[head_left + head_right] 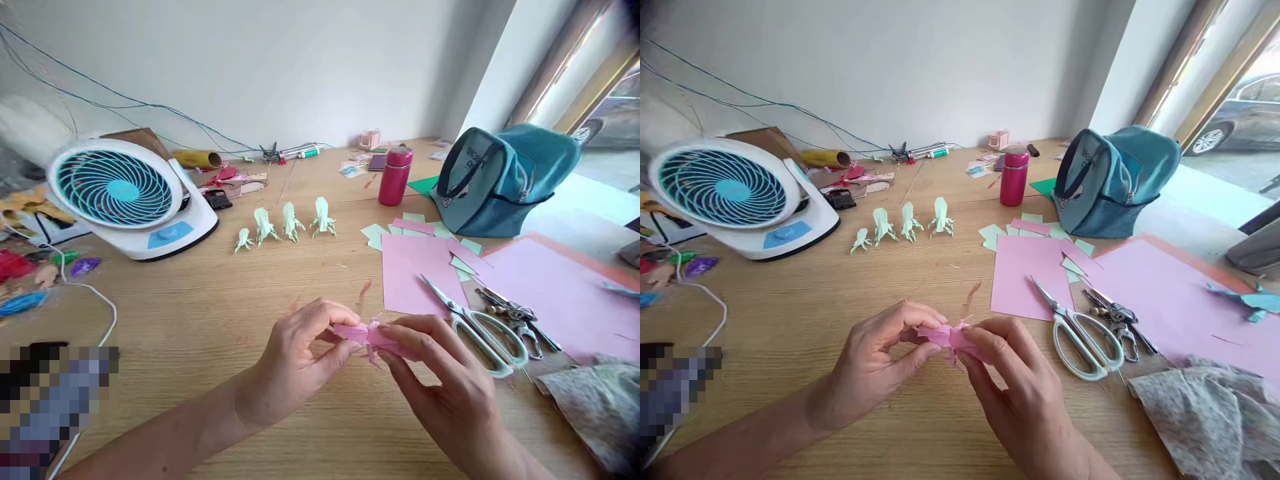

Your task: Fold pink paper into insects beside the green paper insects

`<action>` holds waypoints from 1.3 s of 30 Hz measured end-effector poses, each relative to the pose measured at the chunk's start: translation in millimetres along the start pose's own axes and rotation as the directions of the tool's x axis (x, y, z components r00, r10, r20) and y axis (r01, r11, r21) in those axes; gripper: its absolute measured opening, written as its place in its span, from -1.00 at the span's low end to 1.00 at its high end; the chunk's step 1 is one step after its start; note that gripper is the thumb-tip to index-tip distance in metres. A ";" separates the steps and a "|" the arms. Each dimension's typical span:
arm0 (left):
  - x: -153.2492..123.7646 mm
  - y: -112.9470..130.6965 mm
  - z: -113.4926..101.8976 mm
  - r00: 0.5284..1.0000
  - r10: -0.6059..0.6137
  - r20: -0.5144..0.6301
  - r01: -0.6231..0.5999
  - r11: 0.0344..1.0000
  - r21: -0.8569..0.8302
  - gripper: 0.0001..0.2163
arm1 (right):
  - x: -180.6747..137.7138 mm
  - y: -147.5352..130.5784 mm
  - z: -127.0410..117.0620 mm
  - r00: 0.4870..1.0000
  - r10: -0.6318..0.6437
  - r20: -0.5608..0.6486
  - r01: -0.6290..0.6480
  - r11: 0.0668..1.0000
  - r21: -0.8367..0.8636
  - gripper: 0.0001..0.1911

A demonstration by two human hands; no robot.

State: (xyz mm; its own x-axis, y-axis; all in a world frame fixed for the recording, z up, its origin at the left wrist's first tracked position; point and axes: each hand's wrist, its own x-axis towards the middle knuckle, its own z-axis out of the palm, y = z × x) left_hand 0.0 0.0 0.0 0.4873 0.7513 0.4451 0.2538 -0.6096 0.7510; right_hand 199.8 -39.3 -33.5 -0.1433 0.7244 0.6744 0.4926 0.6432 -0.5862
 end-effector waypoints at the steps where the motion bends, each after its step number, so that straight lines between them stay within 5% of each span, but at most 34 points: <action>1: 0.0 -0.2 -0.2 1.000 -0.009 0.002 0.009 1.000 -0.013 -0.86 | -0.4 -0.1 0.5 1.000 0.015 0.000 -0.015 1.000 0.009 -0.67; 18: -0.7 -6.1 5.8 0.997 0.072 -0.029 -0.074 0.995 -0.061 -0.85 | -3.6 -0.7 6.8 0.979 0.200 0.049 -0.205 0.965 0.165 -0.78; 30: -1.9 -8.5 6.2 0.981 0.191 -0.025 -0.188 0.977 0.104 -0.83 | -2.3 -4.7 10.4 0.965 0.254 0.063 -0.262 0.947 0.187 -0.85; 39: -2.6 -6.7 7.1 0.973 0.231 0.014 -0.230 0.956 0.184 -0.85 | -5.1 -4.0 10.6 0.988 0.153 0.000 -0.153 0.984 0.086 -0.76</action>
State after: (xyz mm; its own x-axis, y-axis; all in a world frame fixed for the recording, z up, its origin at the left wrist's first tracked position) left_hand 3.0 0.4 -9.7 0.5448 0.5864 0.5995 0.2844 -0.8017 0.5257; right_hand 189.5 -42.9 -39.3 -0.0660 0.8144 0.5766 0.4327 0.5440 -0.7189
